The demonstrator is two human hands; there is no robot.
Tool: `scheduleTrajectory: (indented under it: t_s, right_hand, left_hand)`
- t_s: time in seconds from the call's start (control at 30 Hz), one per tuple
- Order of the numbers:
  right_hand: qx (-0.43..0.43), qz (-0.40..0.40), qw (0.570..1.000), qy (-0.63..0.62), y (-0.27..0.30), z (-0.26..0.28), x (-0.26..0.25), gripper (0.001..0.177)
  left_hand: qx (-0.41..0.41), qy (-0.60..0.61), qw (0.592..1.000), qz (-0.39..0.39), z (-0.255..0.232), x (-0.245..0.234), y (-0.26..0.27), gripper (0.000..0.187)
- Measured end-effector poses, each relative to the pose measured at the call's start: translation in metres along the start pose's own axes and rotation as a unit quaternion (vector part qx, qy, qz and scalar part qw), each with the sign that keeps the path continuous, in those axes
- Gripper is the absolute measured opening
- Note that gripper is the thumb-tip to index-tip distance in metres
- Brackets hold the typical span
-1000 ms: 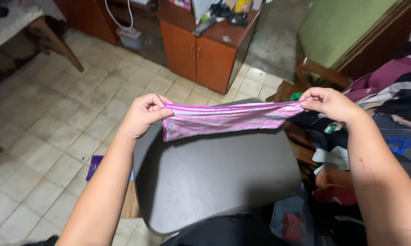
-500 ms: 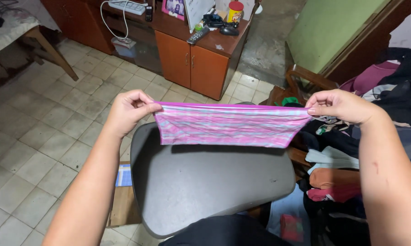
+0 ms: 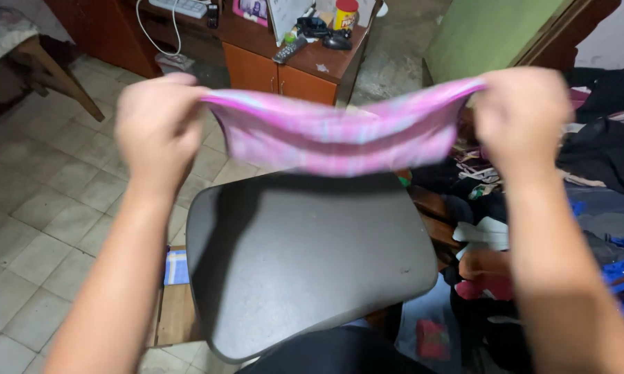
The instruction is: The recorder folds different pieces of clothing on a table.
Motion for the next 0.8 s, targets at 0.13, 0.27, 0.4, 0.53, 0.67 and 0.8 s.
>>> scheduleTrajectory:
  t_s: [0.13, 0.27, 0.4, 0.53, 0.67, 0.8]
  right_hand:
    - [-0.117, -0.274, 0.938, 0.176, 0.076, 0.017, 0.073, 0.019]
    - [0.001, 0.437, 0.89, -0.129, 0.148, -0.045, 0.26, 0.019]
    - [0.077, 0.427, 0.853, -0.289, 0.126, -0.077, 0.266, 0.017]
    - [0.045, 0.432, 0.84, -0.327, 0.072, -0.086, 0.234, 0.016]
    - [0.036, 0.326, 0.891, -0.313, 0.02, -0.075, 0.18, 0.016]
    - [-0.05, 0.15, 0.965, -0.21, 0.012, -0.045, 0.137, 0.014]
  left_hand:
    - [-0.033, -0.005, 0.994, -0.106, -0.019, 0.056, 0.082, 0.015]
    - [-0.109, 0.013, 0.909, 0.402, 0.014, 0.194, 0.213, 0.017]
    - [-0.257, 0.203, 0.881, 0.34, 0.045, 0.217, 0.236, 0.013]
    - [-0.286, 0.392, 0.836, 0.257, 0.081, 0.216, 0.197, 0.013]
    - [-0.321, 0.339, 0.862, 0.198, 0.085, 0.161, 0.138, 0.012]
    - [-0.166, 0.1, 0.979, 0.068, 0.063, 0.091, 0.108, 0.011]
Point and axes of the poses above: each hand's wrist, its own y-axis away from the middle knuckle, its own x-axis out of the palm, z = x × y, the point moved 6 cm from there along -y, towards the middle knuckle, and after that the axes turned 9 degrees about -y, right-handed, at the moved point
